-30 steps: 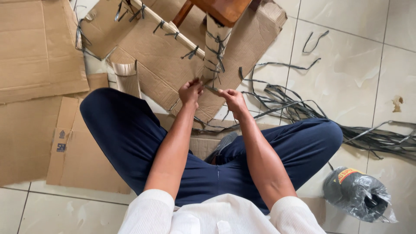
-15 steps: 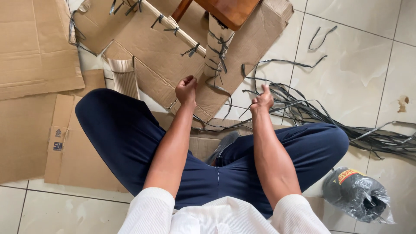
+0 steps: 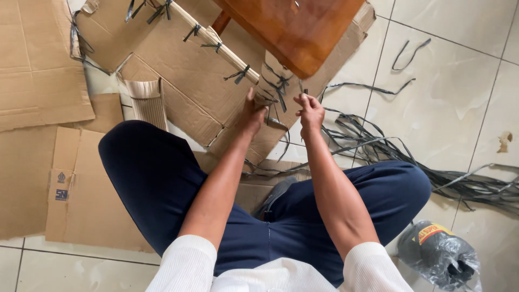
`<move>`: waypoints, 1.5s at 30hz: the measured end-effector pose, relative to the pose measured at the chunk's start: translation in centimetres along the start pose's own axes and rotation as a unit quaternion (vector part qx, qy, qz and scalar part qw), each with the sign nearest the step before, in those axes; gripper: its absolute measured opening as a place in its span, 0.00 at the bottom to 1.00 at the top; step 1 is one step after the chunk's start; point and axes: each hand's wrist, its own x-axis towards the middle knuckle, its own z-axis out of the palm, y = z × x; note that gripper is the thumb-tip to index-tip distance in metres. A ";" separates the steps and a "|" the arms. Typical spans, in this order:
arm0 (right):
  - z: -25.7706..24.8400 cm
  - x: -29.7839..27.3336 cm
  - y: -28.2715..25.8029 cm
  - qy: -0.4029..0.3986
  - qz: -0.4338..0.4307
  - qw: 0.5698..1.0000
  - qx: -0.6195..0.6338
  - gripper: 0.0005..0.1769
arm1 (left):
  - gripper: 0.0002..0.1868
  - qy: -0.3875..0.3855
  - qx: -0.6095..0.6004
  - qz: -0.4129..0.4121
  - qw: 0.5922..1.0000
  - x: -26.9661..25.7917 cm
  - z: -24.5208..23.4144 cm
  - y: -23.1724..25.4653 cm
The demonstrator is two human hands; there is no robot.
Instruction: The person wraps furniture legs with protective cardboard and secures them with plastic ties.
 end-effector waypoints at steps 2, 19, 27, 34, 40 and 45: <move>1.1 0.9 0.6 -0.026 -0.026 0.999 -0.015 0.12 | 0.44 0.013 -0.015 0.018 1.000 1.1 1.4 -1.8; 1.6 11.9 9.3 -0.139 -0.291 0.808 -0.493 0.27 | 0.29 -0.075 0.369 0.143 0.915 7.1 -3.4 1.6; 0.0 11.7 10.1 -0.147 -0.407 0.770 -0.468 0.31 | 0.13 0.002 0.413 -0.057 0.909 4.7 -4.2 4.7; 0.8 6.5 7.3 -0.062 -0.480 0.647 -0.590 0.20 | 0.10 0.143 0.357 0.046 0.922 1.4 -3.7 0.3; 2.8 -0.4 3.3 -0.011 -0.068 0.973 -0.220 0.12 | 0.12 0.170 0.262 0.091 0.946 -0.5 -2.0 -1.2; 3.2 -4.0 1.5 -0.036 -0.044 0.979 -0.195 0.11 | 0.10 0.190 0.136 -0.147 0.961 -1.6 -0.5 -1.3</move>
